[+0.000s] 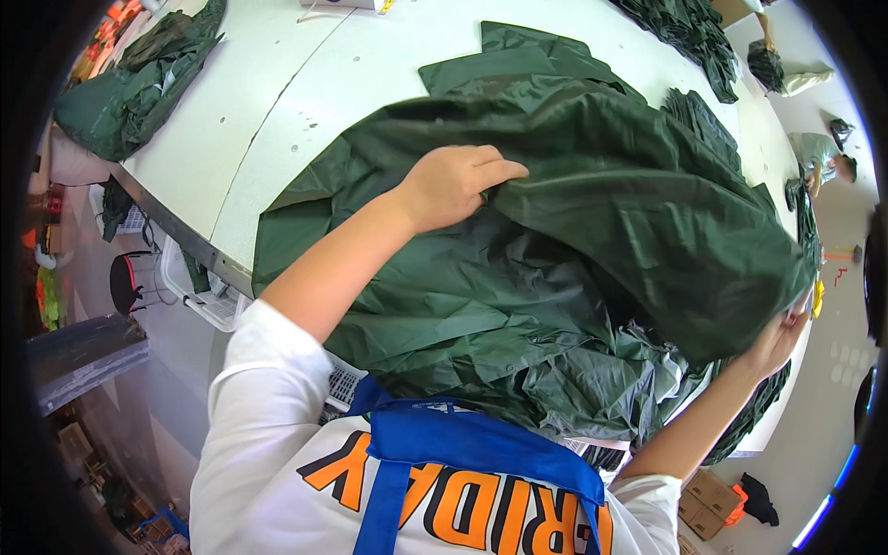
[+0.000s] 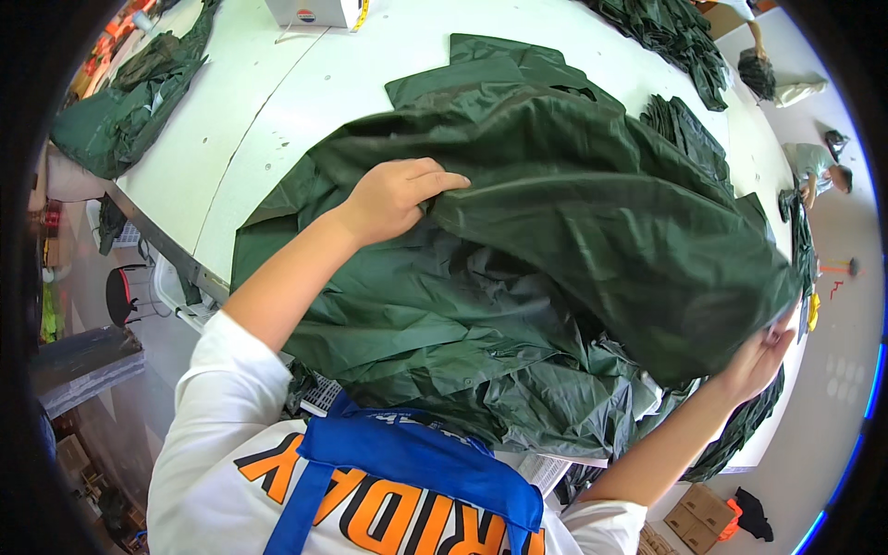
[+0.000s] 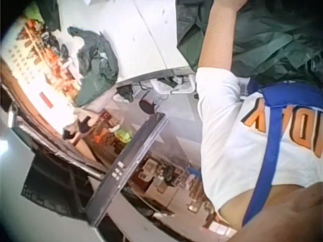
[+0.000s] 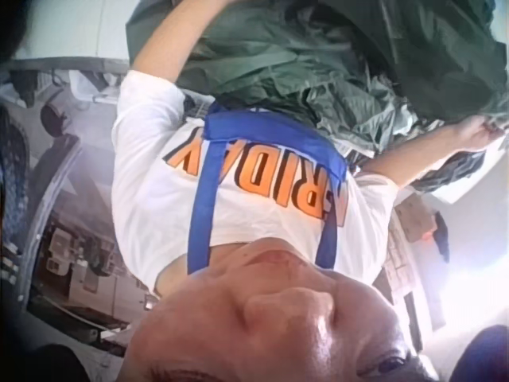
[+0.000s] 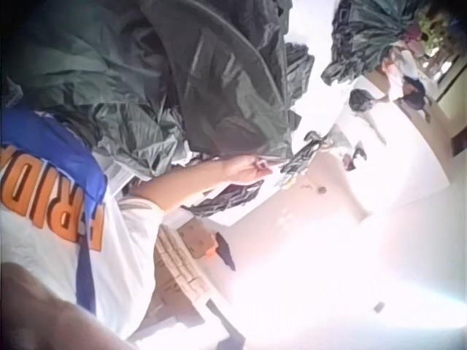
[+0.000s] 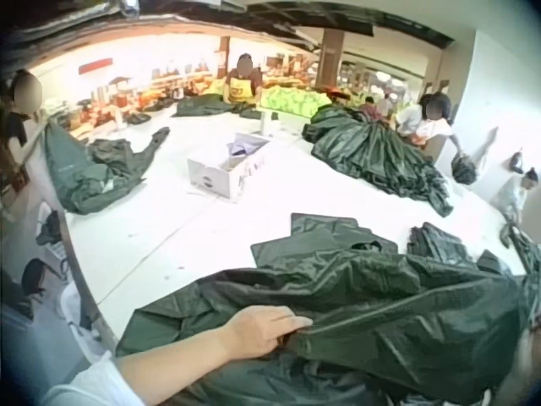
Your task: The person folds a large green tarp on a white table, aligns edges, and rolls it into a compact bundle. The person then places the folded tarp into a clear plastic packaging bag and sets it aside. The person repeats the process with a second tarp.
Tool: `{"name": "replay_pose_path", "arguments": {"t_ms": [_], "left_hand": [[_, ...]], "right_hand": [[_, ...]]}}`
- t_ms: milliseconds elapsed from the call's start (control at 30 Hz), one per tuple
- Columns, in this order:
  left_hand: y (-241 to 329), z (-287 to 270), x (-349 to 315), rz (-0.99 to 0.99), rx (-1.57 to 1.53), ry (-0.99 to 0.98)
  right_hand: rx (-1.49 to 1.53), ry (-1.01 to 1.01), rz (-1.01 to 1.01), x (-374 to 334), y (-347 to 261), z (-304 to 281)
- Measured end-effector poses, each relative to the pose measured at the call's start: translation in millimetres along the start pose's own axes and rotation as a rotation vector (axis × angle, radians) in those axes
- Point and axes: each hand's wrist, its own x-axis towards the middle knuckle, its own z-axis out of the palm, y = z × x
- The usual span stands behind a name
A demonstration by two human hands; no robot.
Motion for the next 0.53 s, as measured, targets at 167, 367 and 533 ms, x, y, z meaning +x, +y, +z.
{"name": "replay_pose_path", "arguments": {"t_ms": [167, 367, 533], "left_hand": [[71.7, -56.1, 16.1, -0.631, -0.838, -0.551], [90.4, -72.5, -7.1, -0.728, -0.996, -0.393], [88.8, -74.6, -20.8, -0.719, -1.045, -0.509]], "right_hand": [[-0.961, 0.391, 0.166, 98.3, -18.3, -73.6], [-1.451, 0.189, 0.074, 39.4, 160.3, 105.1], [-1.773, -0.315, -0.008, 5.3, 230.7, 159.0]]}}
